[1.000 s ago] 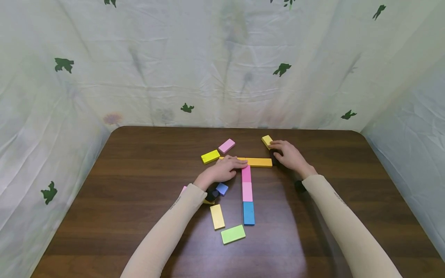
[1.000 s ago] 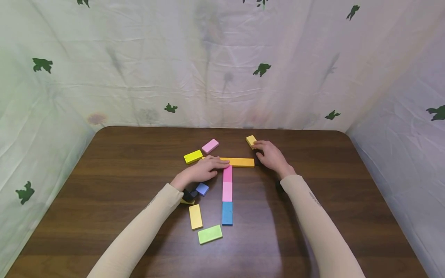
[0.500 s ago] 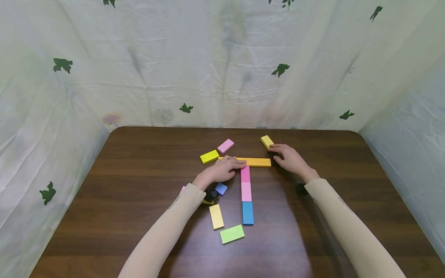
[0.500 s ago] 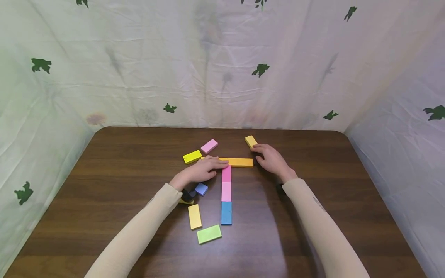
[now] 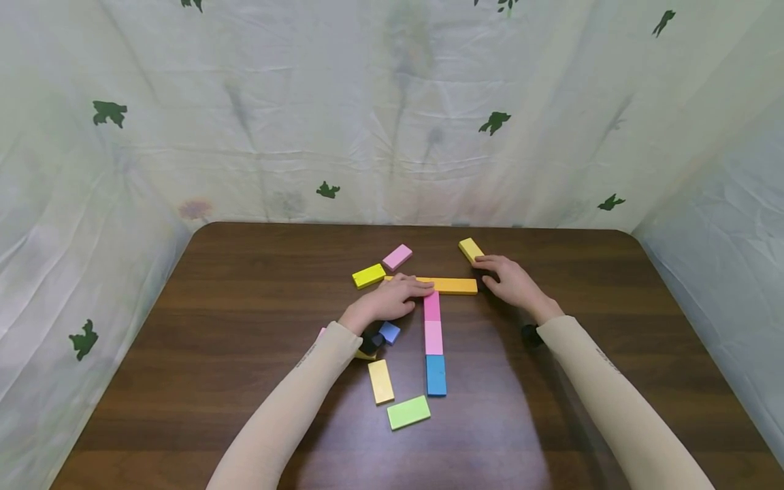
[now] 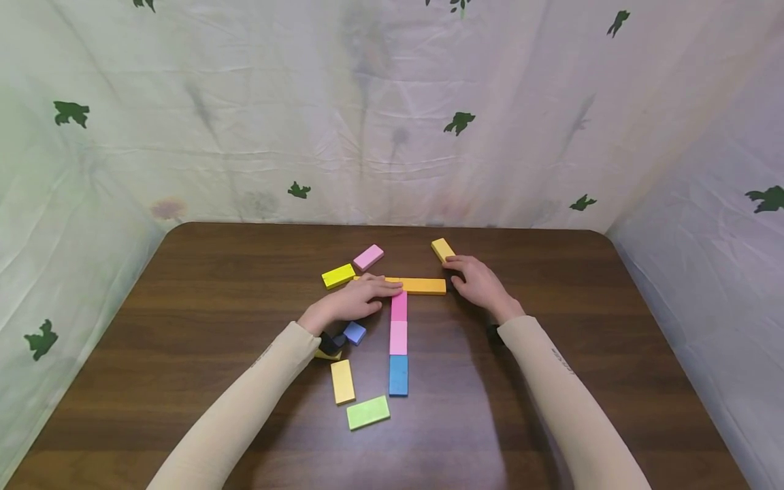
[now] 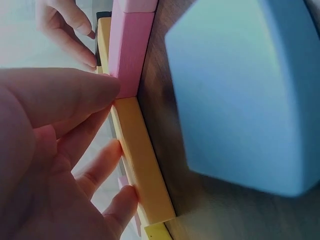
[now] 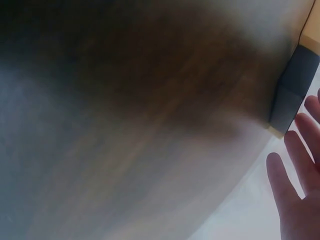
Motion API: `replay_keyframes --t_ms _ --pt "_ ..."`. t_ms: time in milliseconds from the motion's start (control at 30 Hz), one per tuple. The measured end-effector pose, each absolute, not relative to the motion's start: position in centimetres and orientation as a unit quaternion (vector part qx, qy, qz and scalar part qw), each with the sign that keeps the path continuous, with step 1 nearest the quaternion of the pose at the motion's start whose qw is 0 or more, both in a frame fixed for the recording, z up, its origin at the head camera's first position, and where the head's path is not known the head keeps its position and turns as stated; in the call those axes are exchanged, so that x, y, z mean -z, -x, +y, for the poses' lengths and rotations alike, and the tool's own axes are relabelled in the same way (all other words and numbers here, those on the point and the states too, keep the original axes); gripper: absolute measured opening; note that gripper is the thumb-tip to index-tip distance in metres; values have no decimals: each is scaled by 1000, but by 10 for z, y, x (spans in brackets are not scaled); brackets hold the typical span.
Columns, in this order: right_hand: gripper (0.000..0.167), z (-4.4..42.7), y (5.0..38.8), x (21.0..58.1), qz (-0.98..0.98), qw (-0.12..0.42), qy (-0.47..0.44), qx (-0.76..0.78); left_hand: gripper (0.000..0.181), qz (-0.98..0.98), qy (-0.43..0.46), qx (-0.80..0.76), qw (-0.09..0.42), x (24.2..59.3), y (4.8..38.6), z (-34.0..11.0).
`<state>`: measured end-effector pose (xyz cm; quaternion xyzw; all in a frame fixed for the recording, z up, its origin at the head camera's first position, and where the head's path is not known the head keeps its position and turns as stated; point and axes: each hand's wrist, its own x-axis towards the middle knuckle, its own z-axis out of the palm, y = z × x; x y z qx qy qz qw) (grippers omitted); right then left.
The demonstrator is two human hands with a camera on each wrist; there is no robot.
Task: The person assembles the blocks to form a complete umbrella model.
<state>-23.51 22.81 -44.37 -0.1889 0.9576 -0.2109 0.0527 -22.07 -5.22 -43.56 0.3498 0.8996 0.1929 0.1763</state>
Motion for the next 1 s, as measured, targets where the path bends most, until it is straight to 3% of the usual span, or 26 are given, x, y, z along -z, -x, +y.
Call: replay_keyframes --t_ms 367,733,1000 --pt "39 224 228 436 953 51 192 229 49 893 -358 -202 183 436 223 -55" --pt "34 222 208 436 922 11 263 284 51 890 -367 -200 183 439 224 -58" --pt "31 214 187 432 905 20 288 311 51 889 -363 -210 183 440 224 -58"
